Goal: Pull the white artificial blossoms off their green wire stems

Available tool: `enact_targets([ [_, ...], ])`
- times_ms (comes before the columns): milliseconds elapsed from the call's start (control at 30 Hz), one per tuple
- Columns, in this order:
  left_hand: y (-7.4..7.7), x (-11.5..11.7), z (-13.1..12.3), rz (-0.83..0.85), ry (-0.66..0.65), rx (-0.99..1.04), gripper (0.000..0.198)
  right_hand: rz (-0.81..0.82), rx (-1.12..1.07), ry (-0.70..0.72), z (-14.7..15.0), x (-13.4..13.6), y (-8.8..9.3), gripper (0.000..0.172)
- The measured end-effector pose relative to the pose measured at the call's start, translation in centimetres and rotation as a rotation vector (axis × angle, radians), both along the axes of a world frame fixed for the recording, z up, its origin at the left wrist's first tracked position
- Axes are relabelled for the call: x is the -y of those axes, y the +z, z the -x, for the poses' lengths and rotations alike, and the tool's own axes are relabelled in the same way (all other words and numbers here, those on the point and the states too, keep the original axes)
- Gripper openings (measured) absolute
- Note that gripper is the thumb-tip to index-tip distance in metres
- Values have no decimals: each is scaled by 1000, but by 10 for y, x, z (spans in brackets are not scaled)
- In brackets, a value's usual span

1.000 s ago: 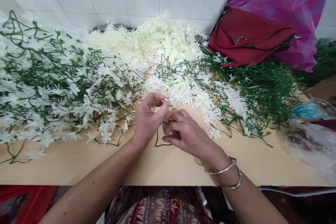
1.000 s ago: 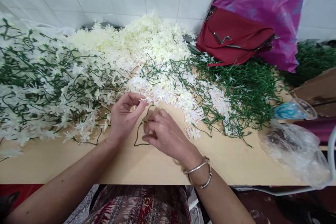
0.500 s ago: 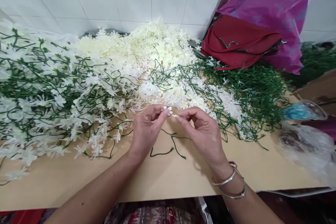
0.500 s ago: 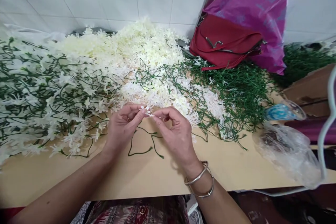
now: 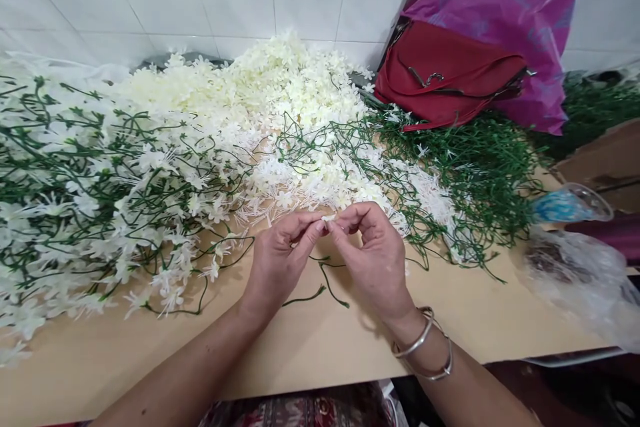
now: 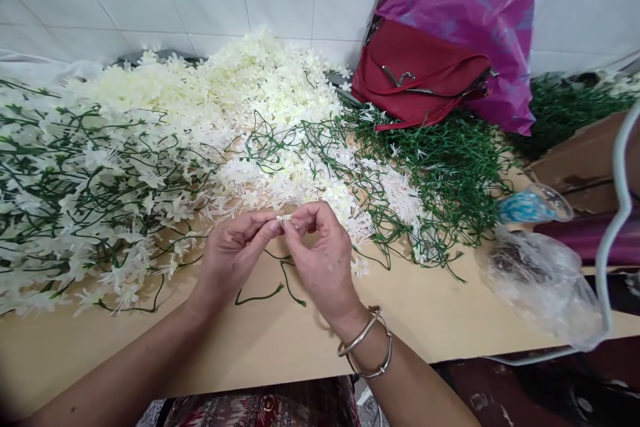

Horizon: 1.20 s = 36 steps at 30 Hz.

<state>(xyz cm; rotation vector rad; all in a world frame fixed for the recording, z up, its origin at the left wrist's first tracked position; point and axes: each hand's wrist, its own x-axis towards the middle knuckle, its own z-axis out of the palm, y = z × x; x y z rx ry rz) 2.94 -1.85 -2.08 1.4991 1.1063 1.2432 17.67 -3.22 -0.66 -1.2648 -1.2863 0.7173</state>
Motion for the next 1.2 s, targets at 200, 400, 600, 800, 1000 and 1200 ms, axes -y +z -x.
enact_targets([
  [200, 6, 0, 3, -319, 40, -247, 14, 46, -63, 71, -3, 1, -1, 23],
  [400, 10, 3, 0, -375, 7, -259, 14, 22, 55, 87, -12, -2, 9, 4],
  [600, 15, -7, 11, -189, 161, 8, 22, -12, -83, 26, -17, -6, 10, 9],
  [800, 23, -20, 30, -295, 291, -337, 11, 22, -69, -27, -26, -8, 10, 13],
  [1000, 9, -14, 22, -340, 153, -840, 22, -18, -73, -57, -30, -8, 11, 14],
  [1200, 12, -10, 27, -464, -185, -864, 24, -16, -90, -83, -32, -9, 12, 14],
])
